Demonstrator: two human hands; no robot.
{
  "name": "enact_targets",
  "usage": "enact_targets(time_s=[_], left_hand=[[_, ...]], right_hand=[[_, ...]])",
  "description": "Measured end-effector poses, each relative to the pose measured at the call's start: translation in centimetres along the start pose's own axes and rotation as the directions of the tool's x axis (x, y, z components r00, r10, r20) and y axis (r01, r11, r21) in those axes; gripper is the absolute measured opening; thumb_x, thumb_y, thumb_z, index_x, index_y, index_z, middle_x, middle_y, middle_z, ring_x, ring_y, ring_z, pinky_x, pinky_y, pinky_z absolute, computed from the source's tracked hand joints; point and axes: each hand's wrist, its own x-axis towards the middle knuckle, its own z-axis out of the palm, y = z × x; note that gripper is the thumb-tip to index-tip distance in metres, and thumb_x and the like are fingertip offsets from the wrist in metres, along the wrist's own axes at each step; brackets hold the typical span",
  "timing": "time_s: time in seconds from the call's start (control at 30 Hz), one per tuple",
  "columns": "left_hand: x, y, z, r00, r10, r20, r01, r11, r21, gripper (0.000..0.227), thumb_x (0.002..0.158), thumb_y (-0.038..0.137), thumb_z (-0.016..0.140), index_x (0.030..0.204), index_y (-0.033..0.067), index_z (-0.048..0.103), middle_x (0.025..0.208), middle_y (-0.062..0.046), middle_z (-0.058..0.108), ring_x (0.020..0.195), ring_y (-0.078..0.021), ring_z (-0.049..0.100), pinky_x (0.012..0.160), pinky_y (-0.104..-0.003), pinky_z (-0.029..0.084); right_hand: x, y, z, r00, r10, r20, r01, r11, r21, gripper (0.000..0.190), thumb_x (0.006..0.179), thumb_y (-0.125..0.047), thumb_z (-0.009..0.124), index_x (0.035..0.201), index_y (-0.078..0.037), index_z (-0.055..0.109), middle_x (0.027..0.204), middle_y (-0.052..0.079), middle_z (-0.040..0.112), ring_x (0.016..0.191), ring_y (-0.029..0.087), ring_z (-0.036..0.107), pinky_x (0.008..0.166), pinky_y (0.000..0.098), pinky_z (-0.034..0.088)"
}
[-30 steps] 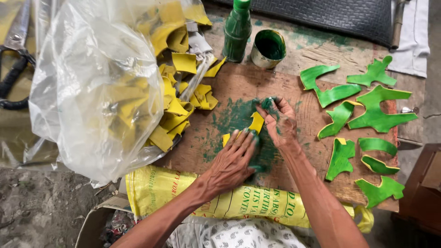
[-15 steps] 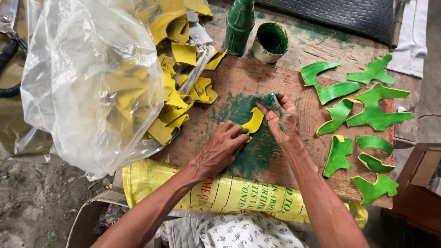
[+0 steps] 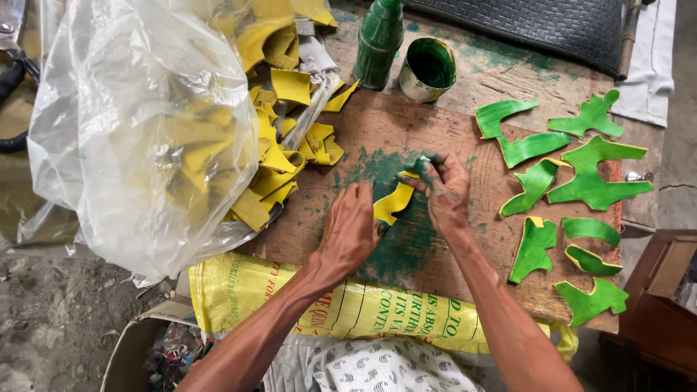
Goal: The person paints yellow foam pieces green using a small brush. They dip the brush into a green paint can, apply paint to each piece, and place finished pieces on the table. The person handles the pieces one at a time, turning them to cover all surfaces.
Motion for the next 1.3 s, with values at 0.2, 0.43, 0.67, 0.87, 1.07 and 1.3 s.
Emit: enact_targets(time_s=[0.2, 0.43, 0.67, 0.87, 1.07, 1.3], left_hand=[[-0.5, -0.5, 0.6, 0.989, -0.005, 0.148, 0.042, 0.968, -0.246, 0.021, 0.083, 0.002, 0.074, 0.104, 0.0010, 0.070, 0.093, -0.013, 0.060, 0.091, -0.0246, 0.060, 0.081, -0.041, 0.049], [-1.9, -1.0, 1.9, 0.993, 0.069, 0.093, 0.041, 0.539, -0.841, 0.030, 0.084, 0.020, 0.083, 0.107, 0.0039, 0.072, 0.098, -0.002, 0.067, 0.093, -0.0116, 0.062, 0.086, -0.031, 0.053], [-2.1, 0.1, 3.9, 0.994, 0.010, 0.111, 0.108, 0.173, -0.979, 0.054, 0.069, 0.036, 0.096, 0.099, 0.0065, 0.062, 0.090, 0.003, 0.064, 0.084, -0.0069, 0.060, 0.073, -0.024, 0.052], [-2.4, -0.6, 2.9, 0.977, 0.149, 0.150, 0.113, 0.232, -0.966, 0.054, 0.070, 0.040, 0.095, 0.095, 0.0087, 0.060, 0.090, 0.006, 0.060, 0.083, -0.0046, 0.055, 0.070, -0.022, 0.047], [-2.8, -0.2, 1.9, 0.986, -0.074, 0.150, 0.161, 0.672, -0.723, 0.032, 0.078, 0.018, 0.084, 0.098, 0.0075, 0.062, 0.092, -0.002, 0.060, 0.081, -0.0123, 0.056, 0.069, -0.028, 0.050], [-3.4, -0.9, 1.6, 0.913, 0.258, -0.316, -0.198, 0.957, 0.212, 0.032, 0.074, 0.007, 0.078, 0.103, 0.0010, 0.066, 0.114, -0.023, 0.059, 0.101, -0.0371, 0.057, 0.083, -0.048, 0.045]], right_hand=[[0.0, -2.4, 3.4, 0.997, -0.049, 0.067, 0.078, 0.813, -0.577, 0.013, 0.107, -0.014, 0.058, 0.108, -0.002, 0.058, 0.082, 0.013, 0.065, 0.066, 0.015, 0.066, 0.053, 0.0287, 0.052], [-1.7, -3.4, 5.8, 0.981, -0.087, -0.171, 0.034, 0.956, -0.292, 0.015, 0.100, -0.015, 0.064, 0.105, -0.003, 0.056, 0.084, 0.003, 0.064, 0.055, 0.006, 0.054, 0.042, 0.0219, 0.042], [-4.5, -4.7, 7.2, 0.981, -0.114, -0.156, 0.083, 0.978, -0.193, 0.012, 0.103, -0.011, 0.064, 0.105, -0.002, 0.057, 0.078, -0.001, 0.055, 0.060, 0.004, 0.048, 0.051, 0.0222, 0.040], [-6.0, -5.7, 8.3, 0.961, -0.204, -0.188, 0.141, 0.943, -0.303, 0.009, 0.105, -0.009, 0.063, 0.105, -0.004, 0.056, 0.083, -0.002, 0.054, 0.066, 0.004, 0.048, 0.056, 0.0217, 0.042], [-3.2, -5.9, 6.0, 0.834, -0.500, 0.234, 0.456, 0.387, -0.801, 0.004, 0.106, -0.003, 0.061, 0.107, -0.003, 0.058, 0.092, 0.011, 0.062, 0.077, 0.019, 0.060, 0.065, 0.0302, 0.049], [1.5, -1.5, 5.5, 0.814, -0.496, 0.302, 0.522, 0.396, -0.756, 0.006, 0.103, -0.005, 0.064, 0.104, -0.001, 0.058, 0.090, 0.014, 0.062, 0.079, 0.028, 0.063, 0.069, 0.0407, 0.049]])
